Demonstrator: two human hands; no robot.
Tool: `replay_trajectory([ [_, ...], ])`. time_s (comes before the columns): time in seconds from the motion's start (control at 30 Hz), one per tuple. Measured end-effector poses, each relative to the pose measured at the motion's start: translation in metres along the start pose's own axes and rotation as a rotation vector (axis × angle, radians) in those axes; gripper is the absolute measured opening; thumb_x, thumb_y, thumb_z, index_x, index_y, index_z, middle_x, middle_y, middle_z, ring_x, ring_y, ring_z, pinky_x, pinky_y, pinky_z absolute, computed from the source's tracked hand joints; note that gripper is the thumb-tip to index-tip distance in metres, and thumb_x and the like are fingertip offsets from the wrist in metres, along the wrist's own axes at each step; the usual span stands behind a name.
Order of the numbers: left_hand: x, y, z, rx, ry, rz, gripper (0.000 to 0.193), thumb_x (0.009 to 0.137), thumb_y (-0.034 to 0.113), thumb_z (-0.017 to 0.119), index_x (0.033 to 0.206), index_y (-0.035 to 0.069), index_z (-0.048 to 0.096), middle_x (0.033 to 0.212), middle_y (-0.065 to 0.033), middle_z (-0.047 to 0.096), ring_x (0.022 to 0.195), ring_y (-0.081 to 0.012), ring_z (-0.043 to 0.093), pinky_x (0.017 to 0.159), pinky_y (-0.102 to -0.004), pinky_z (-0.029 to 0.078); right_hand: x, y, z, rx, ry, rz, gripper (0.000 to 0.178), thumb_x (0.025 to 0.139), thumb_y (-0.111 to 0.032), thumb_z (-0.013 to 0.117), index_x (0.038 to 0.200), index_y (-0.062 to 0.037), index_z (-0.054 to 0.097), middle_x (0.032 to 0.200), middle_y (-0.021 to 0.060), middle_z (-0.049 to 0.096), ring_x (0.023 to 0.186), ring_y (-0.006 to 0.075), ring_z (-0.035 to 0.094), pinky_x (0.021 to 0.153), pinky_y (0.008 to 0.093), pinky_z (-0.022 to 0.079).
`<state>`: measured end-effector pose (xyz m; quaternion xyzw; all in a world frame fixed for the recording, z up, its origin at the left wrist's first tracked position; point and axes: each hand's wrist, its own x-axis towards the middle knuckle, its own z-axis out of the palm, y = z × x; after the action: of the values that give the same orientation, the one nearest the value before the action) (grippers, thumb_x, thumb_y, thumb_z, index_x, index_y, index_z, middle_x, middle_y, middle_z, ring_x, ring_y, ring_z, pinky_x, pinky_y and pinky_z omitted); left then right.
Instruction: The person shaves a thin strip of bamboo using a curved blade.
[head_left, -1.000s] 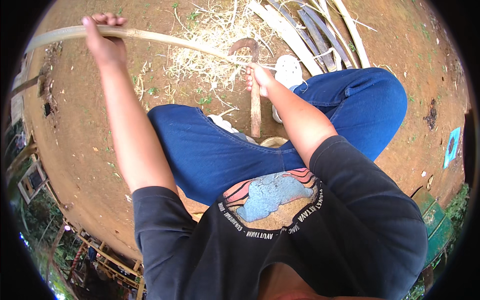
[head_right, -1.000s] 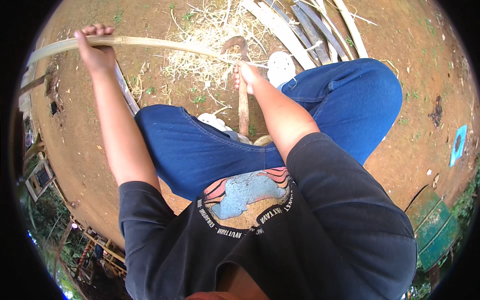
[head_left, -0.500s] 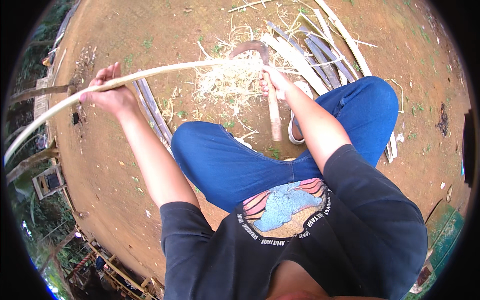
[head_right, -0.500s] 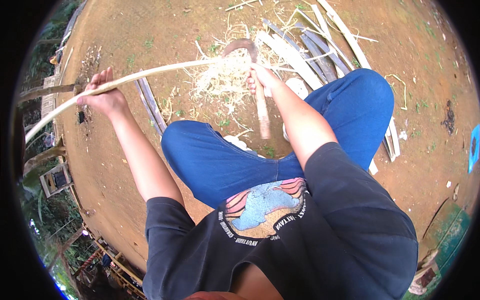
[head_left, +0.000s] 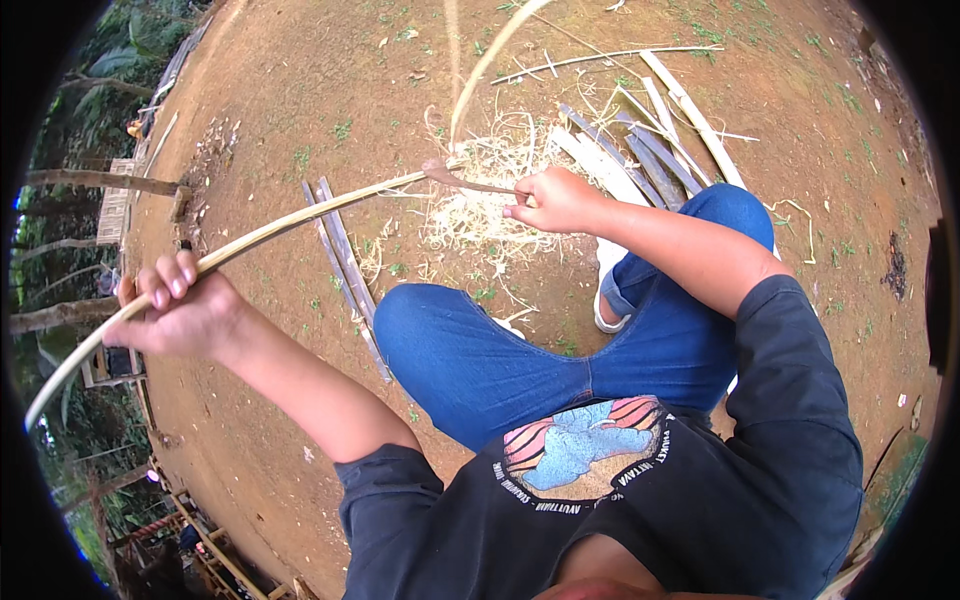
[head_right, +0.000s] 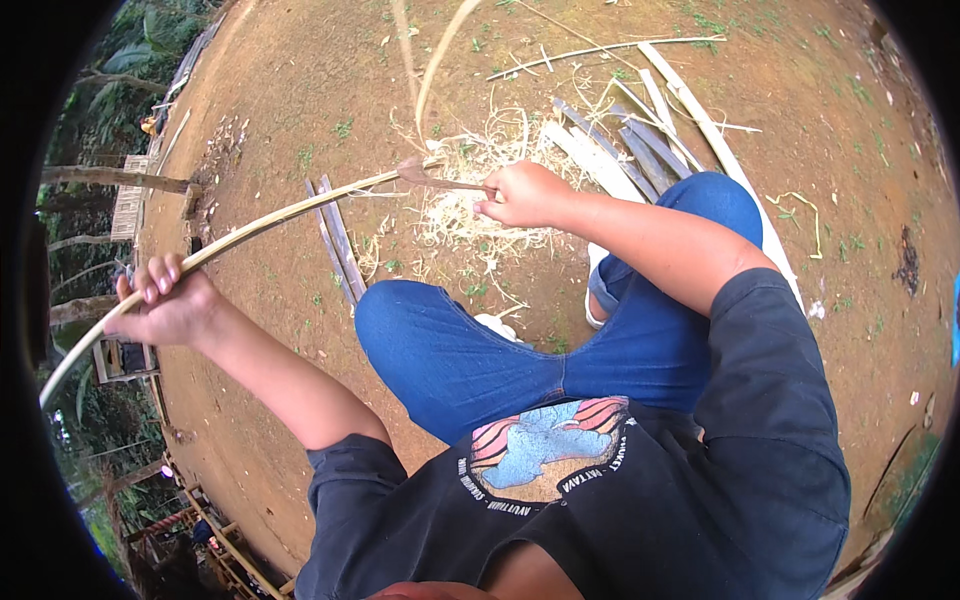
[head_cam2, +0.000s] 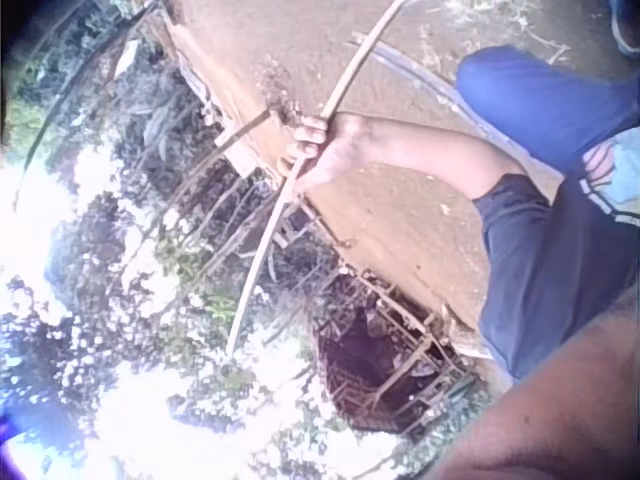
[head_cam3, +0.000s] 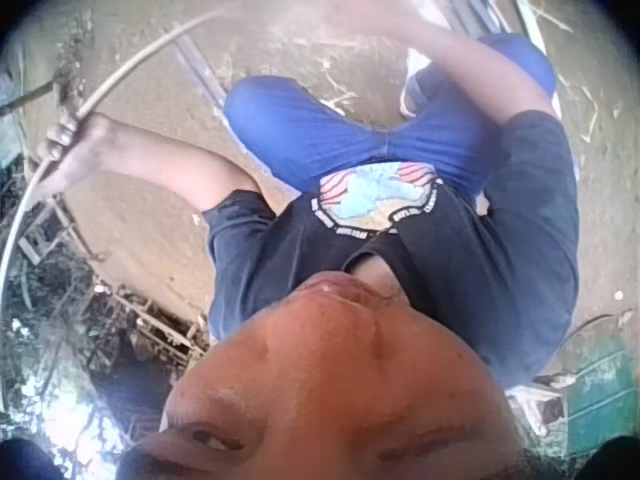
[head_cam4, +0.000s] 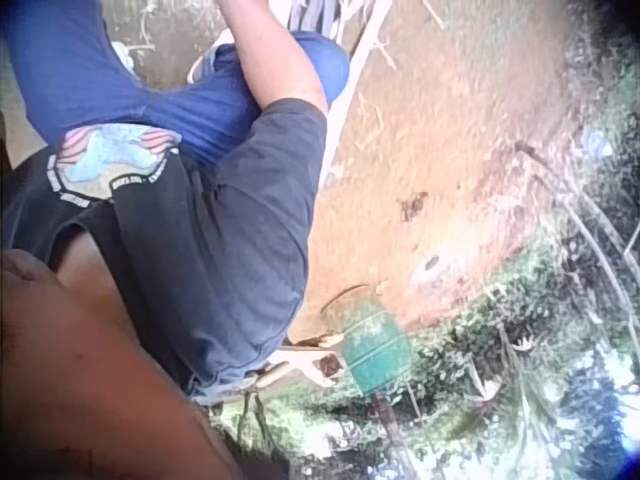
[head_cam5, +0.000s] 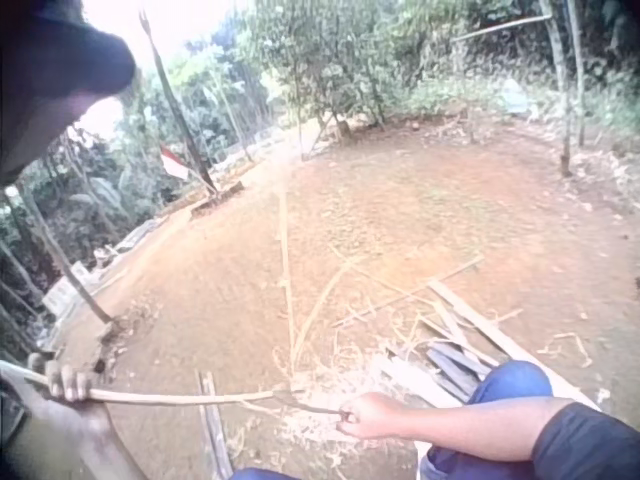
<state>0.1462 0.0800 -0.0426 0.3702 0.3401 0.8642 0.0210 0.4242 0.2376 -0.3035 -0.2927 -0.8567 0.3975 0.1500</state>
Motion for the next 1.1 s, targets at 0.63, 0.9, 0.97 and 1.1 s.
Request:
replay_trajectory([
  [0.63, 0.043, 0.044, -0.021, -0.198, -0.073, -0.015, 0.063, 0.085, 0.073, 0.051, 0.063, 0.013, 0.053, 0.049, 0.0046, 0.042, 0.042, -0.0101, 0.038, 0.041, -0.0240, 0.028, 0.027, -0.007, -0.011, 0.654, -0.081, 0.342, 0.035, 0.094, -0.033, 0.060, 0.073, -0.0061, 0.055, 0.055, 0.0015, 0.050, 0.046, 0.0109, 0.052, 0.042, 0.0318, 0.042],
  [0.9, 0.040, 0.050, 0.002, -0.203, -0.079, -0.004, 0.063, 0.085, 0.073, 0.051, 0.063, 0.013, 0.051, 0.049, 0.0052, 0.041, 0.042, -0.0096, 0.037, 0.041, -0.0235, 0.029, 0.018, -0.041, -0.007, 0.069, 0.160, -0.149, 0.028, 0.094, -0.034, 0.059, 0.085, -0.0087, 0.069, 0.065, 0.0125, 0.064, 0.055, 0.0294, 0.060, 0.055, 0.0397, 0.047],
  [0.97, 0.048, 0.053, 0.012, -0.255, -0.119, -0.080, 0.064, 0.087, 0.071, 0.048, 0.063, 0.013, 0.051, 0.049, 0.0049, 0.040, 0.042, -0.0099, 0.038, 0.041, -0.0241, 0.031, 0.036, 0.045, -0.015, -0.069, 0.215, 0.132, 0.028, 0.094, -0.034, 0.059, 0.085, -0.0092, 0.069, 0.067, 0.0134, 0.064, 0.057, 0.0318, 0.061, 0.054, 0.0399, 0.047],
  [1.1, 0.064, 0.061, 0.000, -0.230, -0.118, -0.091, 0.067, 0.089, 0.072, 0.045, 0.062, 0.011, 0.051, 0.048, 0.0045, 0.039, 0.042, -0.0108, 0.038, 0.042, -0.0246, 0.033, 0.031, 0.038, 0.003, 0.106, 0.179, 0.158, 0.031, 0.092, -0.035, 0.062, 0.080, -0.0058, 0.065, 0.061, 0.0110, 0.061, 0.052, 0.0253, 0.058, 0.053, 0.0403, 0.047],
])
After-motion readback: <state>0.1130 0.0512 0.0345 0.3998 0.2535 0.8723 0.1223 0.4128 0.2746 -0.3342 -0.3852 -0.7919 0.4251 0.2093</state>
